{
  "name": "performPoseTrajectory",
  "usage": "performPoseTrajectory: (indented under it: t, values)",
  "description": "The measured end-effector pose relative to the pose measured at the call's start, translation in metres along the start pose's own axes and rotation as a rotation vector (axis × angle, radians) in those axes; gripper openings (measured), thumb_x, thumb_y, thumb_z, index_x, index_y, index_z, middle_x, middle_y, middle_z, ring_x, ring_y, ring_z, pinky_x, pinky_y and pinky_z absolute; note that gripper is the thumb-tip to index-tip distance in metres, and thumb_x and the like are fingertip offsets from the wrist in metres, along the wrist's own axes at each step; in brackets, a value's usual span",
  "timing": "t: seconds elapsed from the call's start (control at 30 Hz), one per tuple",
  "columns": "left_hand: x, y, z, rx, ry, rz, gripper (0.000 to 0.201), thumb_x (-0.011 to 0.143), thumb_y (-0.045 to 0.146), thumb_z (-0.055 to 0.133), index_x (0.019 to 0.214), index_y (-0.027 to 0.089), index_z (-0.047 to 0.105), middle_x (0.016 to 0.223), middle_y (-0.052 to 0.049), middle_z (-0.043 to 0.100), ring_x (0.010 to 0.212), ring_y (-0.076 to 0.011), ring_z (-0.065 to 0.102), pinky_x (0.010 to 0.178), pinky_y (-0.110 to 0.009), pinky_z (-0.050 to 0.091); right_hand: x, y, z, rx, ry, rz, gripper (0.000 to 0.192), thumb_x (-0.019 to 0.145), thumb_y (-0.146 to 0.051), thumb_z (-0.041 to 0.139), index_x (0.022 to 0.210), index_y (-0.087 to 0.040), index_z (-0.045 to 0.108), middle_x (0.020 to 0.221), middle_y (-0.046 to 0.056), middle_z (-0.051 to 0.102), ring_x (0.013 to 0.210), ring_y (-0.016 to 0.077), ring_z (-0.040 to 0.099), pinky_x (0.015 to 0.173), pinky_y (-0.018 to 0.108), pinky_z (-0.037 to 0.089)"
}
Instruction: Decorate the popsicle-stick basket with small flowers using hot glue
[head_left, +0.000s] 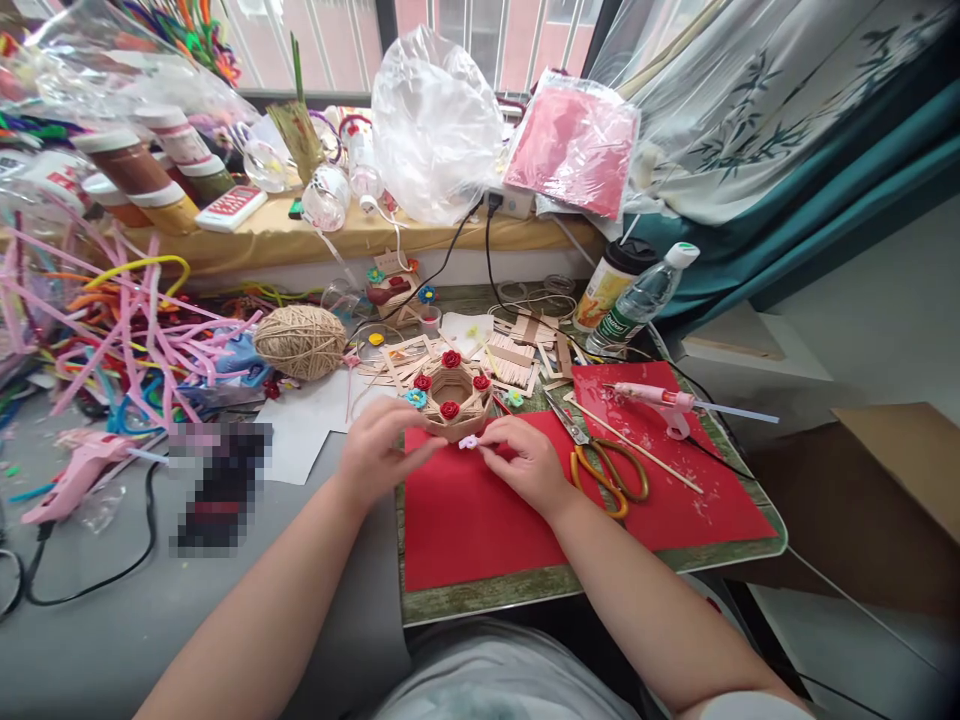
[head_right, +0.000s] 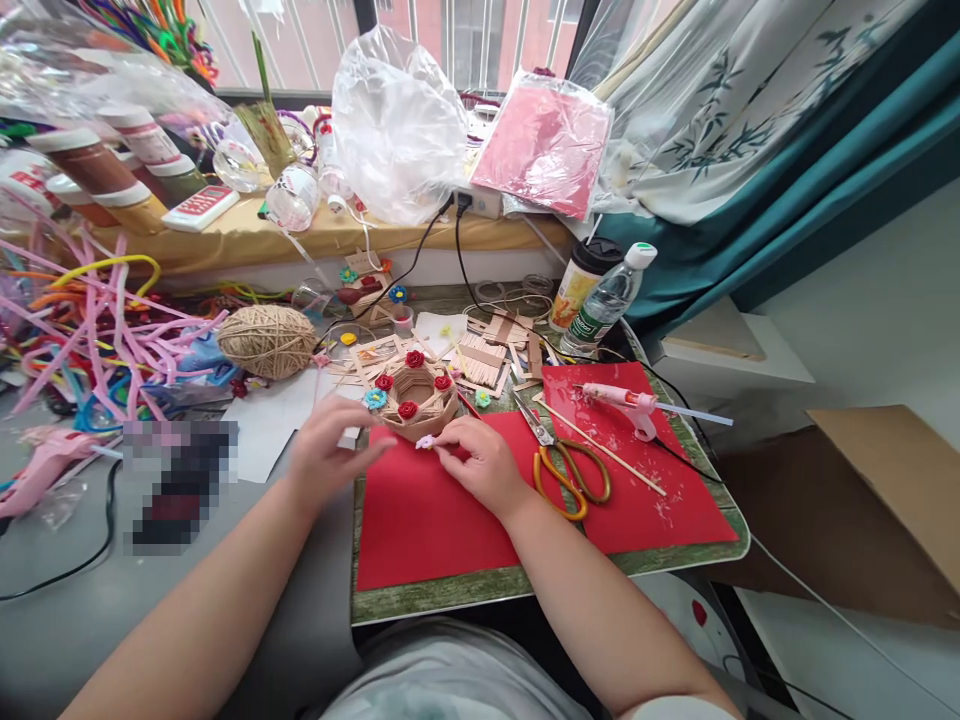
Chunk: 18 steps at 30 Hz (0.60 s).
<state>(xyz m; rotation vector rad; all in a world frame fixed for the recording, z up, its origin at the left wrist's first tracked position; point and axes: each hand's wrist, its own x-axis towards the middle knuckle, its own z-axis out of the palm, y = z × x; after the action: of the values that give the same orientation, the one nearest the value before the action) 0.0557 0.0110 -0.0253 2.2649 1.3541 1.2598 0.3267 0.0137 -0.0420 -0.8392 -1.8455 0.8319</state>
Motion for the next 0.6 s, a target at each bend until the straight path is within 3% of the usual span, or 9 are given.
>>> performPoseTrajectory:
  t: [0.1, 0.17, 0.27, 0.43, 0.6]
  values:
    - [0.002, 0.009, 0.004, -0.056, -0.302, 0.162, 0.024, 0.092, 0.043, 0.078, 0.111, 0.031, 0.07, 0.101, -0.006, 0.076, 0.093, -0.0245, 0.072, 0.084, -0.041, 0.059, 0.0, -0.002, 0.002, 0.025, -0.048, -0.014, 0.008, 0.098, -0.025, 0.069, 0.099, -0.029, 0.076, 0.096, 0.005, 0.079, 0.092, 0.0225, 0.074, 0.084, 0.04, 0.063]
    - [0.003, 0.013, 0.009, -0.065, -0.36, 0.18, 0.015, 0.098, 0.04, 0.07, 0.109, 0.03, 0.072, 0.102, -0.007, 0.078, 0.093, -0.0232, 0.073, 0.082, -0.038, 0.059, 0.001, -0.003, 0.003, 0.022, -0.087, -0.016, 0.008, 0.099, -0.027, 0.069, 0.099, -0.029, 0.076, 0.096, 0.005, 0.08, 0.091, 0.022, 0.075, 0.085, 0.04, 0.064]
    - [0.004, 0.016, 0.014, -0.071, -0.341, 0.197, 0.012, 0.103, 0.032, 0.062, 0.105, 0.029, 0.073, 0.101, -0.007, 0.078, 0.091, -0.0212, 0.074, 0.082, -0.036, 0.059, 0.001, -0.002, 0.005, -0.015, -0.084, -0.041, 0.009, 0.099, -0.025, 0.068, 0.101, -0.029, 0.077, 0.097, 0.005, 0.08, 0.091, 0.0213, 0.076, 0.087, 0.039, 0.063]
    - [0.004, 0.017, 0.012, -0.014, -0.278, 0.253, 0.014, 0.101, 0.028, 0.066, 0.114, 0.025, 0.07, 0.103, -0.008, 0.077, 0.095, -0.0209, 0.074, 0.085, -0.034, 0.059, -0.001, -0.007, 0.01, -0.125, -0.016, -0.107, 0.013, 0.099, -0.019, 0.066, 0.103, -0.026, 0.076, 0.098, 0.007, 0.079, 0.092, 0.0213, 0.075, 0.087, 0.038, 0.063]
    - [0.002, 0.021, 0.01, 0.02, -0.278, 0.31, 0.012, 0.102, 0.022, 0.063, 0.112, 0.022, 0.07, 0.103, -0.008, 0.078, 0.095, -0.0198, 0.076, 0.084, -0.031, 0.059, 0.001, -0.032, 0.01, -0.175, -0.04, -0.113, 0.014, 0.1, -0.017, 0.063, 0.103, -0.025, 0.074, 0.097, 0.006, 0.078, 0.089, 0.021, 0.073, 0.084, 0.036, 0.062]
